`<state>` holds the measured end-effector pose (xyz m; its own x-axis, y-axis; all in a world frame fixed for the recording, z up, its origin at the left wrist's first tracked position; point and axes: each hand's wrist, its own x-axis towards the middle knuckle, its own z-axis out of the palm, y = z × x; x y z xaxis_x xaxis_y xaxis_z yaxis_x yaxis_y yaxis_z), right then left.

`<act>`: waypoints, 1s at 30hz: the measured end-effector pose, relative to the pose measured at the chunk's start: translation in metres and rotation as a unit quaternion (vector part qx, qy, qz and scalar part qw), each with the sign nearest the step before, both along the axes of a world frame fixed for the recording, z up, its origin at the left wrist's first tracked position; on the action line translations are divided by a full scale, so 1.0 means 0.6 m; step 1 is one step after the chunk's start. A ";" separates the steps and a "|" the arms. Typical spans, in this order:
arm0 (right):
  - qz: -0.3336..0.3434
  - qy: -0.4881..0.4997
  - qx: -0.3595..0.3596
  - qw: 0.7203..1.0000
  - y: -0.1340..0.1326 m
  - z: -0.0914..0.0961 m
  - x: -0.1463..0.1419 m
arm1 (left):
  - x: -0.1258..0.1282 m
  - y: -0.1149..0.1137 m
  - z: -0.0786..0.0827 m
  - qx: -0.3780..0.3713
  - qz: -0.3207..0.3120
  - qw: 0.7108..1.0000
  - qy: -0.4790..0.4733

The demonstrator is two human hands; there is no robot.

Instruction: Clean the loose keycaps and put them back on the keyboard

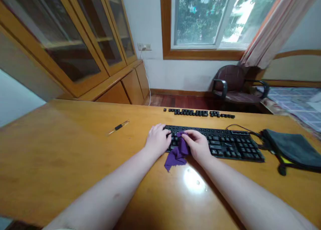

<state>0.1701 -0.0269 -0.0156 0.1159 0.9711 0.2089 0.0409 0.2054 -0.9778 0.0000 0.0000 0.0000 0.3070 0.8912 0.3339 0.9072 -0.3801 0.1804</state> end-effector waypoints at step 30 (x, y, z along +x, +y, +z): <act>-0.141 0.100 0.029 0.984 0.012 0.026 0.021 | -0.041 0.030 -0.006 -0.073 -0.153 0.985 0.014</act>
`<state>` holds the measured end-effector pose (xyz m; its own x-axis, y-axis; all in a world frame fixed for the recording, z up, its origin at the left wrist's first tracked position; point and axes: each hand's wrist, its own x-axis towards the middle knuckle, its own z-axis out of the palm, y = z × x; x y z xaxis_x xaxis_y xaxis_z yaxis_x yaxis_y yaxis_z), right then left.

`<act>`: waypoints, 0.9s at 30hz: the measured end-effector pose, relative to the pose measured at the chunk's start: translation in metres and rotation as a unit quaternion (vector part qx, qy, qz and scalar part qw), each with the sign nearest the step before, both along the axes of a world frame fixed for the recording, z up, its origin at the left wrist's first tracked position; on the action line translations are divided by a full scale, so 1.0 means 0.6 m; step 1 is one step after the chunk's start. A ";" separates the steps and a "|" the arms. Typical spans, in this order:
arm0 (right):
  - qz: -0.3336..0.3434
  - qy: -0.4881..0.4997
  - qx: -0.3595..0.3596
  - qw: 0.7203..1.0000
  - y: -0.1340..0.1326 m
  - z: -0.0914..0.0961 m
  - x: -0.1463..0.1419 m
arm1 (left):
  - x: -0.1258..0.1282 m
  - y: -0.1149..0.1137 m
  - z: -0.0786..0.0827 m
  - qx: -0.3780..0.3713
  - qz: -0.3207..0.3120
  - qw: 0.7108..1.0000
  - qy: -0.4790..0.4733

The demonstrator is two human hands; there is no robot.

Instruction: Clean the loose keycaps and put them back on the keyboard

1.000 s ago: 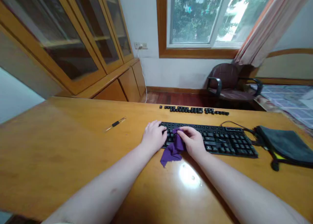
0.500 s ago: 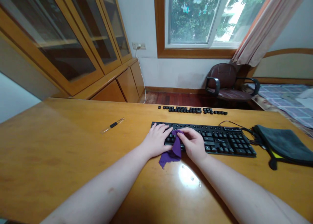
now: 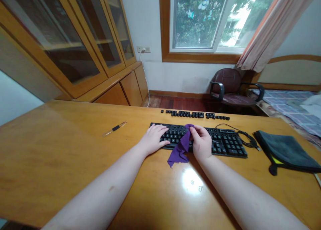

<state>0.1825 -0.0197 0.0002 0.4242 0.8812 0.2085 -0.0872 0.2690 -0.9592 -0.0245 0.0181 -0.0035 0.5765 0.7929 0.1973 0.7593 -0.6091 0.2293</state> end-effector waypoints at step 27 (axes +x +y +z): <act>0.041 -0.026 -0.019 0.999 0.003 -0.013 -0.004 | 0.118 0.182 0.019 -0.020 0.150 0.988 0.045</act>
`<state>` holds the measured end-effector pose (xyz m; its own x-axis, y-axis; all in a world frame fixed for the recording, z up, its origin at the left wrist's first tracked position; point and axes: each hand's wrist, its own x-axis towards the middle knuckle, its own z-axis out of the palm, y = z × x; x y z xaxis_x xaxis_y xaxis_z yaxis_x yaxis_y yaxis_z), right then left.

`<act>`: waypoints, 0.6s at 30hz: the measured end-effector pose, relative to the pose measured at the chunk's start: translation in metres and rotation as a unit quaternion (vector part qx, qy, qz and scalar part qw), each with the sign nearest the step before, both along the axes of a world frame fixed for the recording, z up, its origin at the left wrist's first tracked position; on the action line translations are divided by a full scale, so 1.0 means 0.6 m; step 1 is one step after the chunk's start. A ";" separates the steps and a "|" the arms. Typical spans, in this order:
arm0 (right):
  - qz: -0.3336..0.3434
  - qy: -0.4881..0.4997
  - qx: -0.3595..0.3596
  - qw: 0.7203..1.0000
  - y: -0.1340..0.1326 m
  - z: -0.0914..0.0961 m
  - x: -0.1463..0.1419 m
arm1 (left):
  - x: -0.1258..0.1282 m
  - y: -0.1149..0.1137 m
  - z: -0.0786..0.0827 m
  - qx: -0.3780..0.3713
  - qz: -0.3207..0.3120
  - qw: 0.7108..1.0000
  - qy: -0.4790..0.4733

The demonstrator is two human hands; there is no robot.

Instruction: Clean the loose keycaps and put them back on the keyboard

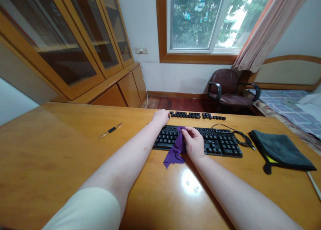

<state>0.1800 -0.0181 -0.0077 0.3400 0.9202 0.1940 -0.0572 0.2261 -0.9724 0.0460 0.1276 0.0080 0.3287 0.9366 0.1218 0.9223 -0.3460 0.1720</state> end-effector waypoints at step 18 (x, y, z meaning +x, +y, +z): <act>0.076 -0.004 -0.015 0.997 0.000 0.009 0.007 | -0.039 -0.239 -0.002 0.171 -0.143 0.904 -0.364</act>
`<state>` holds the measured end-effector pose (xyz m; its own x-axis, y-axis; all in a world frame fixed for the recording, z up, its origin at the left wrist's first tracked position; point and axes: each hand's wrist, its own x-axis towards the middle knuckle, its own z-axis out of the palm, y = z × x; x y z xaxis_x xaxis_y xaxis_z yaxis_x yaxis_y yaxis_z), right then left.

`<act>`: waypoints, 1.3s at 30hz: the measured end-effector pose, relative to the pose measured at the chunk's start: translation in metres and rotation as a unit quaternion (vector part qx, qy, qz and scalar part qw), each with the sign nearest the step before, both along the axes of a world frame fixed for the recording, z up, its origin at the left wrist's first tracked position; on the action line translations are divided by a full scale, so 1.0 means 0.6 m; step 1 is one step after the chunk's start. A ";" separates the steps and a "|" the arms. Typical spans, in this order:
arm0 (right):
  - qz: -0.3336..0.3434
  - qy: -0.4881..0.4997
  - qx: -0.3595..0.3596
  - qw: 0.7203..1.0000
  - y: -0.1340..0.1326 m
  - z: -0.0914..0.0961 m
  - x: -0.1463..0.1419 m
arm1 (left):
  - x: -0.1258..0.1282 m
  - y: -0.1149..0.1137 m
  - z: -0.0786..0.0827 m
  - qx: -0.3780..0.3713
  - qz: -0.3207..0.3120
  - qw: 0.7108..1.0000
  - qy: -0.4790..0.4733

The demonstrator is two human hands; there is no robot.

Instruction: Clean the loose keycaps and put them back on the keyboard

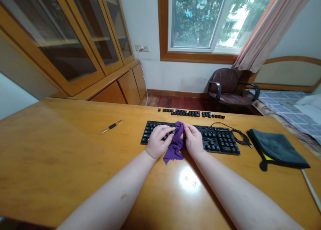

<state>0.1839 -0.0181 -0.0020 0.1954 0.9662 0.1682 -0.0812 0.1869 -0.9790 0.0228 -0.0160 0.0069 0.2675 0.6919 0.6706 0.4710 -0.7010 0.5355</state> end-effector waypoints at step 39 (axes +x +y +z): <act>0.109 -0.067 0.033 0.991 0.007 -0.008 0.007 | 0.010 0.010 -0.016 -0.182 0.021 0.973 -0.139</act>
